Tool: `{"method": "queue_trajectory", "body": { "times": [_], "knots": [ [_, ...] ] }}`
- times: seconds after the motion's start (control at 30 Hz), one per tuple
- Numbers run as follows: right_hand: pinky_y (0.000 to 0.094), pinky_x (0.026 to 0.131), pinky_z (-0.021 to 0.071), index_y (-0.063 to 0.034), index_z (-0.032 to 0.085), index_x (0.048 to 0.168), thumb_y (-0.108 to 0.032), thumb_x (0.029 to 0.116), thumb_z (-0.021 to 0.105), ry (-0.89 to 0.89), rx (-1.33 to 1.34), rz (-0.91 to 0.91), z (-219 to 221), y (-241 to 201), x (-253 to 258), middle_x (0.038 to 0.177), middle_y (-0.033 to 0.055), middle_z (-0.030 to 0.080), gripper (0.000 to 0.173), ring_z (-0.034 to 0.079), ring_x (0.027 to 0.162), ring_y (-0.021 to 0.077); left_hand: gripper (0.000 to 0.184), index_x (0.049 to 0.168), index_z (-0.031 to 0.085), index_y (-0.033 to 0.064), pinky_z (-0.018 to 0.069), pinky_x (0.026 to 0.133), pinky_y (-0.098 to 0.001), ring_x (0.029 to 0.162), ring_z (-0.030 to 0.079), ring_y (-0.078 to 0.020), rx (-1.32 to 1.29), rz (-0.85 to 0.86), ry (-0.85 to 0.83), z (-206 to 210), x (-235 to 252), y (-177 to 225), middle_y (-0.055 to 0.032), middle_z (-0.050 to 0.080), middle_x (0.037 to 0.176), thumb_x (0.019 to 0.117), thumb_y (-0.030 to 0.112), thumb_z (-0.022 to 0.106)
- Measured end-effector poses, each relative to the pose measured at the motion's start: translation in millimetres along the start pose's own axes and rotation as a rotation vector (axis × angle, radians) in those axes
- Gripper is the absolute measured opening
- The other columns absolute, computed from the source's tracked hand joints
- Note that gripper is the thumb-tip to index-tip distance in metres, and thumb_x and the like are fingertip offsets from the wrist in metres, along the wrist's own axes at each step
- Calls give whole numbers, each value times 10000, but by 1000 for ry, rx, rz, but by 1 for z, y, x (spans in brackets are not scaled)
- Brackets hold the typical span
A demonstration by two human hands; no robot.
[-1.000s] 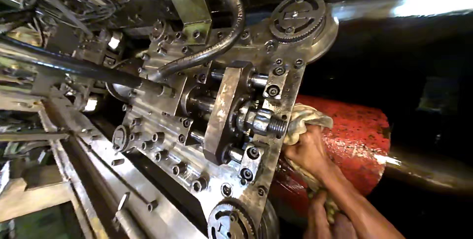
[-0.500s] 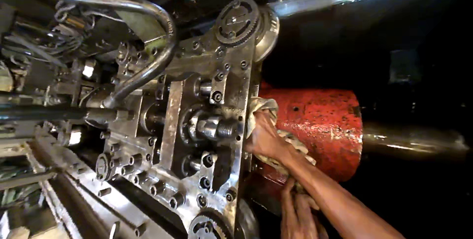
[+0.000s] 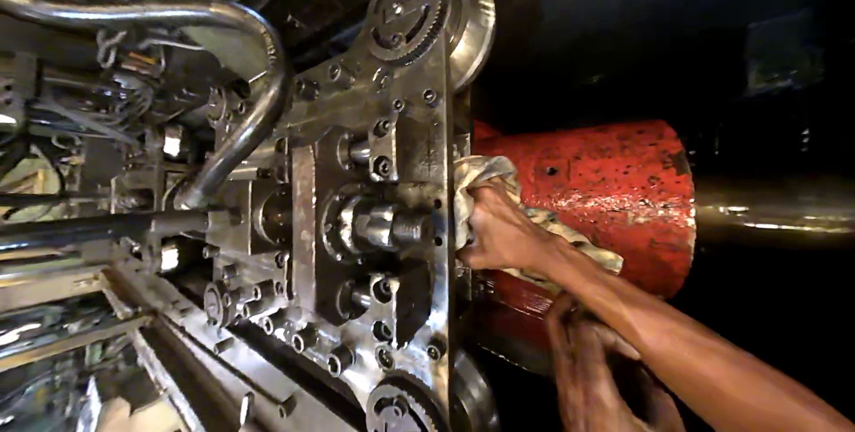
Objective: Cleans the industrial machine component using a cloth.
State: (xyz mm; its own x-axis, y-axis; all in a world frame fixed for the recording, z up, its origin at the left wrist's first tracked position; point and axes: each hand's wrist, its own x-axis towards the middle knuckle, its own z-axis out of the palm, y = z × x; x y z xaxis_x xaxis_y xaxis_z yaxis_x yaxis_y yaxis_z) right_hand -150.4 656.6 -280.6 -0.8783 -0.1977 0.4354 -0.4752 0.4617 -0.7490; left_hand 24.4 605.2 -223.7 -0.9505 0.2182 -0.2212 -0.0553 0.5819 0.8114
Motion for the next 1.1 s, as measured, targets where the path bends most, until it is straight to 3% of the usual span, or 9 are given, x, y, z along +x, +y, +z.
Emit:
{"method": "queue_trajectory", "body": {
  "times": [0.1, 0.23, 0.5, 0.6, 0.73, 0.93, 1.1],
  "knots": [
    [530, 771, 537, -96, 708, 763, -369, 653, 774, -14, 11, 25, -5, -2, 0, 758, 66, 687, 302, 692, 785, 269, 225, 905, 628, -58, 561, 905, -246, 1099, 624, -193, -68, -21, 45, 3, 7, 0, -234, 598, 1191, 723, -7, 749],
    [566, 814, 515, -73, 726, 844, -338, 635, 769, 15, -6, 90, 1, -9, -6, 843, 97, 709, 340, 690, 871, 304, 208, 889, 632, -57, 550, 917, -259, 1121, 614, -215, -126, -42, 52, -4, -1, -1, -247, 593, 1205, 720, 4, 736],
    [553, 821, 526, -61, 709, 781, -388, 623, 752, 32, -34, 134, 5, -9, -10, 808, 105, 704, 365, 697, 839, 296, 209, 897, 628, -30, 549, 953, -281, 1205, 587, -247, -145, -71, -17, -15, -8, 3, -256, 563, 1279, 727, 7, 744],
    [571, 815, 509, -50, 689, 732, -375, 650, 735, 11, -31, 171, 3, -14, -13, 766, 120, 686, 338, 688, 812, 324, 206, 875, 624, -28, 543, 930, -266, 1148, 603, -217, -130, -96, -20, -19, -9, 1, -237, 581, 1235, 710, 18, 739],
    [558, 829, 514, -37, 690, 757, -342, 658, 735, -15, -37, 229, -2, -26, -14, 783, 128, 681, 323, 684, 829, 326, 199, 892, 633, -27, 539, 970, -266, 1212, 583, -229, -155, -70, -17, -22, -19, 1, -249, 566, 1281, 725, 3, 735],
    [510, 790, 527, -113, 676, 679, -421, 680, 708, 11, -49, 153, 2, -18, -21, 716, 49, 672, 310, 681, 765, 230, 193, 877, 626, -19, 550, 932, -278, 1163, 597, -236, -177, -83, -61, -18, -18, 6, -244, 573, 1237, 721, 1, 738],
    [456, 807, 532, -129, 717, 745, -430, 697, 704, 38, -25, 140, -2, -16, -28, 759, 24, 694, 306, 686, 804, 178, 177, 883, 622, -25, 551, 939, -268, 1181, 592, -229, -171, -54, -77, -12, -20, 1, -248, 563, 1259, 748, 9, 732]
  ]
}}
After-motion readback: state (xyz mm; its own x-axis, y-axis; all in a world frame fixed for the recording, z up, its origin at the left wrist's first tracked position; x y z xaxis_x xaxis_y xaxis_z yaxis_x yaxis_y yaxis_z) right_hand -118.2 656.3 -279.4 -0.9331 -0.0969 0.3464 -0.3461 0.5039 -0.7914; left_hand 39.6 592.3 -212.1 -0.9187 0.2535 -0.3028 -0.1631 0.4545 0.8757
